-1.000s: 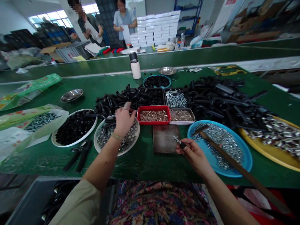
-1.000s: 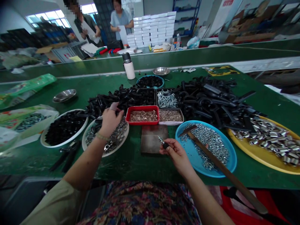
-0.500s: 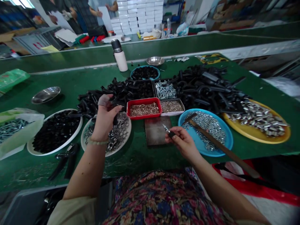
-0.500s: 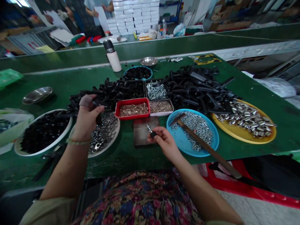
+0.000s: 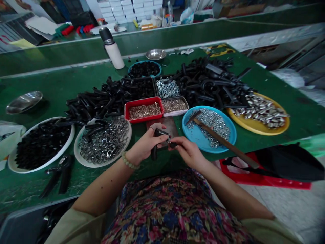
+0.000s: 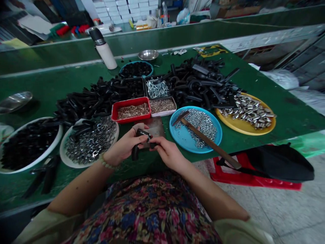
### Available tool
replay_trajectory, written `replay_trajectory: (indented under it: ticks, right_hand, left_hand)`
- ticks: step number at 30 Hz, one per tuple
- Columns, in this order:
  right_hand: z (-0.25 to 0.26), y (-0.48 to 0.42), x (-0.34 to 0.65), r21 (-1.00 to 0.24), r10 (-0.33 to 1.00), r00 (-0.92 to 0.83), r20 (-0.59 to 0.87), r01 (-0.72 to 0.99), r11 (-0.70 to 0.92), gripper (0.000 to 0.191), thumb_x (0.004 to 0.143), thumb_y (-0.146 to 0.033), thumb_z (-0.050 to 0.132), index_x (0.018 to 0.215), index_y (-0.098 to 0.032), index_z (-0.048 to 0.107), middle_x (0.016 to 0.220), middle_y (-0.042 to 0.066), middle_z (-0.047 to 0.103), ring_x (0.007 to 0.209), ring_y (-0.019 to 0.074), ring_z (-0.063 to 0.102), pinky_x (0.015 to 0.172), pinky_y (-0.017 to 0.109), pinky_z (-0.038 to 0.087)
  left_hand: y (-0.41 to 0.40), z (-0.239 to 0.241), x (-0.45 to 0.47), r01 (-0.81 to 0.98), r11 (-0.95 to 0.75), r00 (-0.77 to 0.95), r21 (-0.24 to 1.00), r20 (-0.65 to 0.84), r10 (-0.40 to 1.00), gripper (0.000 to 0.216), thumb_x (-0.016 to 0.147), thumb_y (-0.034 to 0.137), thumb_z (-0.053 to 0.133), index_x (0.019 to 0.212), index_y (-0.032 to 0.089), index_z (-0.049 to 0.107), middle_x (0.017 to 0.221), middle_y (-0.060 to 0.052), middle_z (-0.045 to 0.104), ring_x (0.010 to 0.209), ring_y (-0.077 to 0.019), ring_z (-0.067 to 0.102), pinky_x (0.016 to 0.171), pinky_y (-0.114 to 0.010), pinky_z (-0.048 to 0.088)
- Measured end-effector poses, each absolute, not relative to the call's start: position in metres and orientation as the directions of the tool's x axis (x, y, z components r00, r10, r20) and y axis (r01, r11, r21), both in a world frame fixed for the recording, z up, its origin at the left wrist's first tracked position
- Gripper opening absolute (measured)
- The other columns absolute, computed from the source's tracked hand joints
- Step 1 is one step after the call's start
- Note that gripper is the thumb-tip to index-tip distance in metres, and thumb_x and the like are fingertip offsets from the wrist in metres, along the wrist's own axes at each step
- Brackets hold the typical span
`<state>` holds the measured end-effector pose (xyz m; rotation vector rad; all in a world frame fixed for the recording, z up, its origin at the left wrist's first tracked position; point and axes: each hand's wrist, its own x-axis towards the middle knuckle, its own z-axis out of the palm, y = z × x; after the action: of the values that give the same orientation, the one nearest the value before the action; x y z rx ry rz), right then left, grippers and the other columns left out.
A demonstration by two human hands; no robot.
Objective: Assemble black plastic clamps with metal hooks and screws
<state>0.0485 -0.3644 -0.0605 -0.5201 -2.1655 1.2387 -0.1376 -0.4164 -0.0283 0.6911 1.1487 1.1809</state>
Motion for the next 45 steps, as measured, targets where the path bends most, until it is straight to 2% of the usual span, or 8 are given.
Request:
replay_trajectory:
  ticks: [3, 10, 16, 27, 34, 38, 41, 45]
  right_hand:
    - [-0.058, -0.357, 0.056, -0.878, 0.477, -0.845, 0.243, 0.018, 0.478, 0.023, 0.093, -0.018, 0.046, 0.113, -0.023, 0.056, 0.108, 0.008, 0.067, 0.101, 0.0194, 0.066, 0.089, 0.038, 0.054]
    - [-0.064, -0.348, 0.054, -0.904, 0.488, -0.871, -0.063, -0.157, -0.397, 0.048, 0.083, -0.04, 0.07, 0.118, -0.025, 0.04, 0.084, -0.001, 0.069, 0.062, 0.0123, 0.069, 0.063, 0.027, 0.057]
    - [-0.061, -0.355, 0.044, -0.865, 0.536, -0.835, -0.125, -0.173, -0.471, 0.047, 0.079, -0.041, 0.074, 0.113, -0.025, 0.044, 0.083, -0.001, 0.071, 0.069, 0.0142, 0.071, 0.064, 0.028, 0.058]
    - [-0.055, -0.36, 0.025, -0.8, 0.498, -0.827, -0.26, -0.104, -0.591, 0.054, 0.078, -0.042, 0.074, 0.115, -0.025, 0.039, 0.08, 0.001, 0.073, 0.068, 0.0165, 0.073, 0.062, 0.027, 0.058]
    - [-0.052, -0.358, 0.01, -0.947, 0.602, -0.766, -0.224, 0.027, -0.319, 0.037, 0.078, -0.035, 0.071, 0.098, -0.025, 0.041, 0.082, -0.003, 0.066, 0.07, 0.0138, 0.067, 0.064, 0.028, 0.055]
    - [-0.037, -0.304, -0.016, -0.936, 0.546, -0.832, -0.096, 0.263, 0.235, 0.014, 0.085, -0.033, 0.06, 0.087, -0.021, 0.053, 0.077, 0.0, 0.064, 0.072, 0.0157, 0.063, 0.066, 0.03, 0.051]
    - [-0.029, -0.251, -0.067, -0.507, 0.569, -0.812, 0.127, 0.44, 0.742, 0.015, 0.089, -0.028, 0.055, 0.088, -0.016, 0.064, 0.099, 0.01, 0.067, 0.095, 0.0219, 0.061, 0.085, 0.036, 0.047]
    - [-0.037, -0.219, -0.137, -0.035, 0.449, -0.88, -0.155, 0.459, 0.888, 0.023, 0.084, -0.026, 0.061, 0.095, -0.008, 0.072, 0.106, 0.023, 0.069, 0.107, 0.0334, 0.06, 0.09, 0.043, 0.042]
  left_hand:
    - [-0.419, -0.031, -0.142, -0.164, 0.284, 0.052, 0.945, -0.28, 0.959, 0.045, 0.074, 0.027, 0.075, 0.111, 0.022, 0.051, 0.073, 0.006, 0.052, 0.056, -0.0055, 0.046, 0.051, -0.019, 0.035]
    - [-0.425, -0.036, -0.13, -0.046, 0.086, 0.051, 0.995, -0.083, 0.995, 0.055, 0.069, 0.025, 0.081, 0.114, 0.022, 0.049, 0.093, 0.0, 0.064, 0.085, -0.0151, 0.062, 0.083, -0.029, 0.047]
    - [-0.428, -0.047, -0.121, -0.298, 0.091, -0.061, 0.95, -0.114, 0.992, 0.051, 0.076, 0.031, 0.075, 0.117, 0.025, 0.047, 0.089, 0.002, 0.064, 0.068, -0.0116, 0.062, 0.071, -0.027, 0.051]
    - [-0.432, -0.045, -0.141, -0.221, 0.07, -0.071, 0.973, -0.087, 0.994, 0.053, 0.077, 0.032, 0.074, 0.124, 0.025, 0.049, 0.096, -0.002, 0.061, 0.087, -0.0157, 0.06, 0.081, -0.029, 0.049]
    - [-0.436, -0.054, -0.157, 0.019, 0.074, -0.054, 0.997, -0.073, 0.996, 0.098, 0.072, 0.037, 0.078, 0.148, 0.022, 0.019, 0.107, -0.008, 0.059, 0.095, -0.0231, 0.06, 0.085, -0.036, 0.05]
    - [-0.427, -0.057, -0.174, 0.427, 0.053, -0.054, 0.903, -0.033, 0.998, 0.082, 0.088, 0.036, 0.057, 0.152, 0.014, 0.011, 0.132, -0.018, 0.051, 0.118, -0.0291, 0.053, 0.1, -0.042, 0.042]
    - [-0.405, -0.064, -0.173, 0.773, -0.092, 0.083, 0.628, 0.043, 0.996, 0.07, 0.087, 0.026, 0.053, 0.15, 0.013, 0.023, 0.138, -0.019, 0.048, 0.129, -0.0312, 0.043, 0.111, -0.046, 0.029]
    - [-0.383, -0.082, -0.16, 0.903, -0.282, 0.284, 0.325, 0.041, 0.958, 0.063, 0.083, 0.027, 0.061, 0.14, 0.011, 0.039, 0.13, -0.018, 0.056, 0.125, -0.0298, 0.047, 0.117, -0.048, 0.016]
